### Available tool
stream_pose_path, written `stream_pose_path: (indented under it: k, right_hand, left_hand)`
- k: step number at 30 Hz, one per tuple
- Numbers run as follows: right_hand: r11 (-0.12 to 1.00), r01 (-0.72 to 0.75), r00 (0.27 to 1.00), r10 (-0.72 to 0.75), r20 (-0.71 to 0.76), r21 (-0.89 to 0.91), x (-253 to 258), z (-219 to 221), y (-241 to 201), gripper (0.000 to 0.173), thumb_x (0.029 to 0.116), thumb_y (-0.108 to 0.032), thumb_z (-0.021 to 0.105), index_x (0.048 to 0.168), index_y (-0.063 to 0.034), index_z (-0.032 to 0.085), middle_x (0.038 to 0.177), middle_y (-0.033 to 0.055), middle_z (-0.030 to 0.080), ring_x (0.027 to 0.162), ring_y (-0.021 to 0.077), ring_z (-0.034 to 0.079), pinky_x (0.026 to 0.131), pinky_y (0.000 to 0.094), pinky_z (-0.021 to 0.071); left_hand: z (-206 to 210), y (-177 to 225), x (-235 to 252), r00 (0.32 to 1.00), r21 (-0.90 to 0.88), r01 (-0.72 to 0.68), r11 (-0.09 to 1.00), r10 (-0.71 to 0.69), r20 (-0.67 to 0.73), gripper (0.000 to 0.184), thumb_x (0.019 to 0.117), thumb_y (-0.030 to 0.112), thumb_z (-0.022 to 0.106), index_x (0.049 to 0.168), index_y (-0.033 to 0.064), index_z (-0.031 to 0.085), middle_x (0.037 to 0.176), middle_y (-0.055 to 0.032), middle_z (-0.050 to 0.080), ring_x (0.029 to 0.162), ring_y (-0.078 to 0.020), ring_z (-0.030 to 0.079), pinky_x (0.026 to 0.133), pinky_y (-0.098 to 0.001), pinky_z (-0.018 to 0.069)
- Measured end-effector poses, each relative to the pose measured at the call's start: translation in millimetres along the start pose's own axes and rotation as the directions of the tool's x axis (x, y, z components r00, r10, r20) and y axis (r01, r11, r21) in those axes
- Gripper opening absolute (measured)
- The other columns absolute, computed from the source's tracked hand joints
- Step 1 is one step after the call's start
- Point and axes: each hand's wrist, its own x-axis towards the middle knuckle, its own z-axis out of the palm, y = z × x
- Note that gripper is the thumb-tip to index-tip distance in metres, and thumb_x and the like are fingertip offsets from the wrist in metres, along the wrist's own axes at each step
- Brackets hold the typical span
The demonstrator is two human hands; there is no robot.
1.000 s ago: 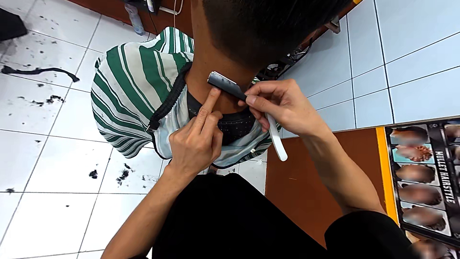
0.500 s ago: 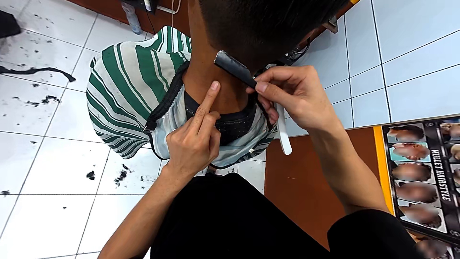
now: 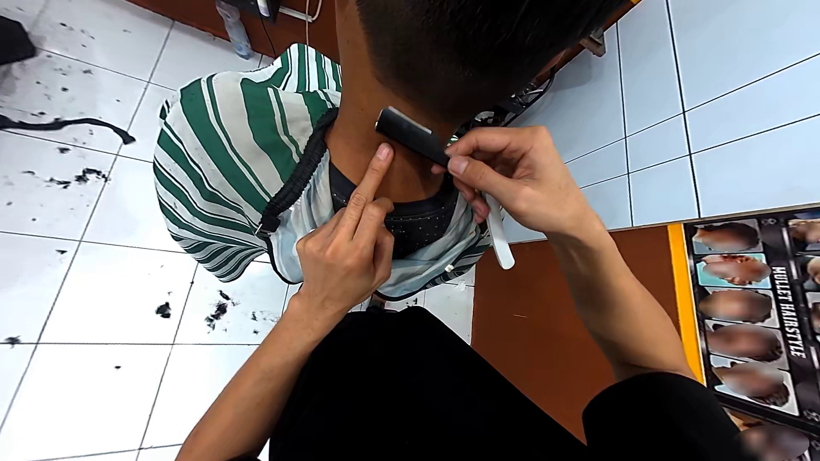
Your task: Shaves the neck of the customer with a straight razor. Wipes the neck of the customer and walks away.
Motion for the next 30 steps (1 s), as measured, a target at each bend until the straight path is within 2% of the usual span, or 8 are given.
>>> stream_pose_path:
  k: [3, 4, 5, 9, 11, 18, 27, 30]
  right_hand:
    - [0.995, 0.086, 0.982, -0.075, 0.174, -0.058, -7.6, -6.3, 2.8, 0.02, 0.1029, -0.009, 0.053, 0.106, 0.0027, 0.069, 0.078, -0.0027, 0.066, 0.065, -0.0015, 0.061, 0.059, 0.015, 0.0534]
    - [0.99, 0.112, 0.974, -0.094, 0.205, -0.08, -10.1, -9.1, 3.7, 0.021, 0.1025, -0.009, 0.052, 0.106, 0.0021, 0.07, 0.082, -0.0028, 0.067, 0.071, -0.0024, 0.062, 0.065, 0.0141, 0.0537]
    - [0.986, 0.125, 0.975, -0.102, 0.196, -0.112, -11.8, -11.2, 4.8, 0.021, 0.1026, -0.01, 0.052, 0.106, 0.0012, 0.07, 0.084, -0.003, 0.067, 0.074, -0.0034, 0.062, 0.067, 0.0131, 0.0531]
    - [0.983, 0.09, 0.995, -0.08, 0.065, -0.163, -11.6, -15.5, 10.5, 0.021, 0.1028, -0.011, 0.054, 0.107, -0.0002, 0.07, 0.079, -0.0061, 0.065, 0.067, -0.0059, 0.058, 0.061, 0.0108, 0.0494]
    - [0.987, 0.088, 0.995, -0.081, 0.052, -0.135, -8.7, -12.4, 12.4, 0.021, 0.1024, -0.011, 0.053, 0.111, -0.0009, 0.069, 0.081, -0.0056, 0.065, 0.069, -0.0055, 0.059, 0.061, 0.0113, 0.0504]
    - [0.988, 0.089, 0.996, -0.089, 0.003, -0.128, -0.3, -4.6, 24.5, 0.019, 0.1028, -0.014, 0.053, 0.108, -0.0049, 0.069, 0.08, -0.0058, 0.065, 0.07, -0.0061, 0.059, 0.067, 0.0115, 0.0504]
    - [0.982, 0.143, 0.987, -0.151, -0.061, -0.128, 1.4, -13.5, 25.8, 0.02, 0.1031, -0.015, 0.053, 0.106, -0.0048, 0.069, 0.08, -0.0064, 0.064, 0.069, -0.0071, 0.057, 0.065, 0.0108, 0.0495]
    - [0.982, 0.121, 0.991, -0.128, -0.043, -0.145, 1.6, -9.0, 29.5, 0.02, 0.1027, -0.016, 0.053, 0.106, -0.0055, 0.07, 0.083, -0.005, 0.066, 0.072, -0.0061, 0.059, 0.069, 0.0122, 0.0509]
  left_hand:
    - [-0.9, 0.7, -1.4, 0.999, -0.015, -0.03, 0.999, 0.03, -0.032, 0.021, 0.095, 0.007, 0.047, 0.095, -0.0002, 0.066, 0.146, -0.0162, 0.059, 0.064, -0.022, 0.066, 0.045, -0.0347, 0.0396]
    - [-0.8, 1.3, -1.5, 0.997, -0.022, -0.056, 0.998, 0.055, -0.047, 0.019, 0.0947, 0.007, 0.046, 0.091, 0.0001, 0.064, 0.146, -0.0172, 0.059, 0.063, -0.0217, 0.065, 0.045, -0.0342, 0.0391]
    - [-0.7, 2.6, -2.4, 0.996, -0.028, -0.072, 0.997, 0.07, -0.056, 0.021, 0.096, 0.007, 0.046, 0.094, 0.0003, 0.065, 0.145, -0.0174, 0.06, 0.063, -0.0215, 0.065, 0.045, -0.034, 0.0396]
    - [3.5, 10.5, -3.6, 0.997, 0.054, -0.065, 0.996, 0.066, -0.027, 0.025, 0.0985, 0.01, 0.045, 0.101, 0.0028, 0.069, 0.14, -0.0144, 0.064, 0.062, -0.0214, 0.064, 0.045, -0.0337, 0.0389]
    - [5.7, 11.9, -2.8, 0.999, 0.087, -0.047, 0.995, 0.048, -0.009, 0.025, 0.0977, 0.01, 0.046, 0.101, 0.002, 0.07, 0.14, -0.0134, 0.064, 0.061, -0.0215, 0.064, 0.044, -0.0341, 0.0394]
    - [6.7, 14.8, -2.7, 1.0, 0.113, -0.014, 0.994, 0.014, 0.003, 0.021, 0.0968, 0.007, 0.046, 0.098, 0.001, 0.066, 0.147, -0.0168, 0.057, 0.068, -0.0191, 0.067, 0.047, -0.0318, 0.0425]
    - [5.7, 17.6, 0.5, 1.0, 0.095, -0.02, 0.995, 0.019, 0.011, 0.019, 0.0951, 0.006, 0.049, 0.098, -0.0005, 0.066, 0.149, -0.0176, 0.055, 0.066, -0.0149, 0.065, 0.049, -0.0284, 0.0432]
    - [5.3, 17.5, -0.4, 1.0, 0.086, -0.019, 0.996, 0.018, 0.013, 0.019, 0.0955, 0.006, 0.049, 0.098, -0.0009, 0.066, 0.149, -0.0189, 0.055, 0.069, -0.0155, 0.066, 0.05, -0.0282, 0.0445]
